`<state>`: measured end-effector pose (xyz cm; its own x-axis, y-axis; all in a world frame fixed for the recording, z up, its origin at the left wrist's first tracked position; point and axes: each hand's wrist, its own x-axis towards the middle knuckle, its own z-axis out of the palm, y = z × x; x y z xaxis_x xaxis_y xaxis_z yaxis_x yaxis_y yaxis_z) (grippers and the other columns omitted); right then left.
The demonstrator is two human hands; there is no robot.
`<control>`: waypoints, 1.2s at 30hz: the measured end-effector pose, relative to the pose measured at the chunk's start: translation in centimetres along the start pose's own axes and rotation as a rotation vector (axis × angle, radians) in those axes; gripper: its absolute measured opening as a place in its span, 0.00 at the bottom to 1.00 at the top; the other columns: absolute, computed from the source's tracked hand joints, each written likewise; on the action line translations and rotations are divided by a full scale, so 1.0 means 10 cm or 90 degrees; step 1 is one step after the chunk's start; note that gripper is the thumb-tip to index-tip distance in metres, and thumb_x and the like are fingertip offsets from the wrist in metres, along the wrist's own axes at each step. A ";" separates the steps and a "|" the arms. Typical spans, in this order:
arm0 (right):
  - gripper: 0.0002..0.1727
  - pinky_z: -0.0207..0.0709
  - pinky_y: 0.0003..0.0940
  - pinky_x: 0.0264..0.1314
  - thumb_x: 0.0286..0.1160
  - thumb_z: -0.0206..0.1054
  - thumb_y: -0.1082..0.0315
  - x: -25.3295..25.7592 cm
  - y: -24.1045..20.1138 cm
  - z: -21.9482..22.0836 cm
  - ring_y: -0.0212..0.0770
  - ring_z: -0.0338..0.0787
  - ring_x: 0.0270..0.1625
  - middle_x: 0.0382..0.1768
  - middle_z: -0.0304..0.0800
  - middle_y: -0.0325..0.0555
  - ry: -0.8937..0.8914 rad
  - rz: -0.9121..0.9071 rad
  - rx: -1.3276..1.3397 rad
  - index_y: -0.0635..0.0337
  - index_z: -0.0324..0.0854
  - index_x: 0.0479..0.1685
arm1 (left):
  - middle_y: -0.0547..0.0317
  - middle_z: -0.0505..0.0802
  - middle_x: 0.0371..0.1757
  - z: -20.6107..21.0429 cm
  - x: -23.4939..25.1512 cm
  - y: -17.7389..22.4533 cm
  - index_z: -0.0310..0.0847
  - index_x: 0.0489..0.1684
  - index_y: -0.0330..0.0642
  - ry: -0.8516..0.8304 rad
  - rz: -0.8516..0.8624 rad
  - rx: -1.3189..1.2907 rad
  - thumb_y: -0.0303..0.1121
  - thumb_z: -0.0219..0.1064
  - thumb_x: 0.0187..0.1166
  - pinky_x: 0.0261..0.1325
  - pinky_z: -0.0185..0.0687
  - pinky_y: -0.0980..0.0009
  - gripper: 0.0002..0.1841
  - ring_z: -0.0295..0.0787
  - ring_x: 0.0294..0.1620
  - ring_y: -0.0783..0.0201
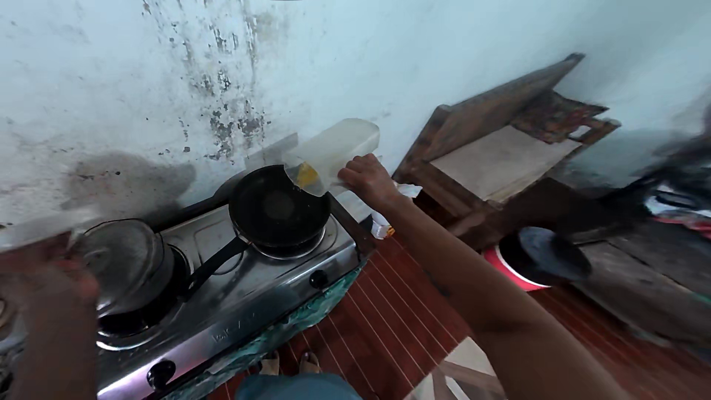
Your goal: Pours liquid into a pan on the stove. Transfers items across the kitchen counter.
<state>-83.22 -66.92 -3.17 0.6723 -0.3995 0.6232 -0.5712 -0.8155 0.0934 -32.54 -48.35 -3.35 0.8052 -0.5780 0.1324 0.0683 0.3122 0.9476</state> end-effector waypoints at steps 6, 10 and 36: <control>0.04 0.78 0.55 0.45 0.73 0.67 0.80 0.03 -0.07 0.08 0.60 0.89 0.36 0.28 0.86 0.58 0.031 0.000 0.009 0.67 0.87 0.34 | 0.62 0.87 0.37 0.75 -1.30 -0.32 0.67 0.55 0.43 -0.063 -0.232 -0.149 0.33 0.34 0.95 0.50 0.89 0.68 0.14 0.89 0.39 0.67; 0.04 0.77 0.55 0.46 0.74 0.67 0.79 0.01 -0.14 0.11 0.60 0.88 0.37 0.28 0.86 0.58 0.024 0.004 0.021 0.67 0.87 0.34 | 0.60 0.88 0.40 0.70 -1.65 -0.64 0.65 0.59 0.41 -0.069 -0.290 -0.167 0.29 0.35 0.94 0.51 0.90 0.67 0.13 0.90 0.40 0.66; 0.05 0.77 0.52 0.46 0.73 0.67 0.80 0.23 -0.19 0.05 0.58 0.88 0.37 0.28 0.86 0.56 0.004 -0.059 0.019 0.65 0.87 0.35 | 0.32 0.86 0.66 2.26 -1.30 -0.55 0.90 0.63 0.41 -0.525 0.207 0.683 0.45 0.68 0.84 0.69 0.77 0.38 0.20 0.82 0.69 0.35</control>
<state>-80.35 -66.48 -2.27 0.7186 -0.3198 0.6175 -0.4928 -0.8607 0.1276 -56.66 -59.57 -3.67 0.0966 -0.9819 0.1627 -0.8353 0.0089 0.5497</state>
